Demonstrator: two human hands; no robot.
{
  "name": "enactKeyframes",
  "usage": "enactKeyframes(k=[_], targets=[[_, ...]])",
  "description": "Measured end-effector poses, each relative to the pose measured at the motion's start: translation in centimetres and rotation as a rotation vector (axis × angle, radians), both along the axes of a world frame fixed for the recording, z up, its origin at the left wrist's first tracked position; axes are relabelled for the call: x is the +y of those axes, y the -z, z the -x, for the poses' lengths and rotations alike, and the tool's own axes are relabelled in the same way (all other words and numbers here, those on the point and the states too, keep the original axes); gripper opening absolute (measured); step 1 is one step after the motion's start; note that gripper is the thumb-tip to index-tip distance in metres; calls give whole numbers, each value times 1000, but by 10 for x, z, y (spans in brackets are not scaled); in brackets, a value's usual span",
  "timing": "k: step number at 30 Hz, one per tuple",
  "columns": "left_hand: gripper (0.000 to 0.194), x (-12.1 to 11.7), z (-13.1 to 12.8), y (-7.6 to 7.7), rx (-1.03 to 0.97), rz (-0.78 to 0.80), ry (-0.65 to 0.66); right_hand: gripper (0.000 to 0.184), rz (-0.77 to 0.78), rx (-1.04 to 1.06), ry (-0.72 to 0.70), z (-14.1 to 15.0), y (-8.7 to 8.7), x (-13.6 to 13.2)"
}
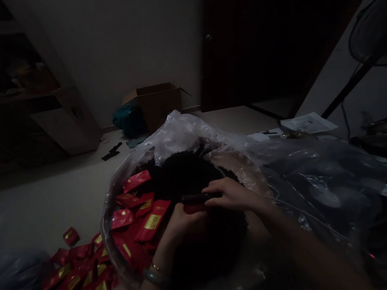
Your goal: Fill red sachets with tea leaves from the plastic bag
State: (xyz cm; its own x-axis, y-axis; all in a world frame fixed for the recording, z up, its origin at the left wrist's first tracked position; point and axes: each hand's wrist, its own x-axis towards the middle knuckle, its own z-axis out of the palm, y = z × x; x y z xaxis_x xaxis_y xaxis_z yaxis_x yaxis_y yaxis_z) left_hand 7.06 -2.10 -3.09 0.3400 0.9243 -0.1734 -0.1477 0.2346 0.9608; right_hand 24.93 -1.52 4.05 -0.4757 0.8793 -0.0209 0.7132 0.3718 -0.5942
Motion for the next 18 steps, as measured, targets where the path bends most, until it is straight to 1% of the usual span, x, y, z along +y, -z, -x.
enactKeyframes(k=[4, 9, 11, 15, 18], targets=[[37, -1, -1, 0, 10, 49, 1, 21, -4, -1, -15, -2, 1, 1], [38, -4, -2, -2, 54, 129, 13, 40, -4, -47, -23, -7, 3, 3], [40, -4, -2, -1, 34, 120, 29, 38, 2, -43, -11, -7, 2, 3], [38, -2, -1, 1, 27, 37, 21, 22, 23, -14, -12, -4, -1, 1], [34, -1, 0, 1, 38, 21, 17, 23, 18, -8, -11, -2, 0, 0]])
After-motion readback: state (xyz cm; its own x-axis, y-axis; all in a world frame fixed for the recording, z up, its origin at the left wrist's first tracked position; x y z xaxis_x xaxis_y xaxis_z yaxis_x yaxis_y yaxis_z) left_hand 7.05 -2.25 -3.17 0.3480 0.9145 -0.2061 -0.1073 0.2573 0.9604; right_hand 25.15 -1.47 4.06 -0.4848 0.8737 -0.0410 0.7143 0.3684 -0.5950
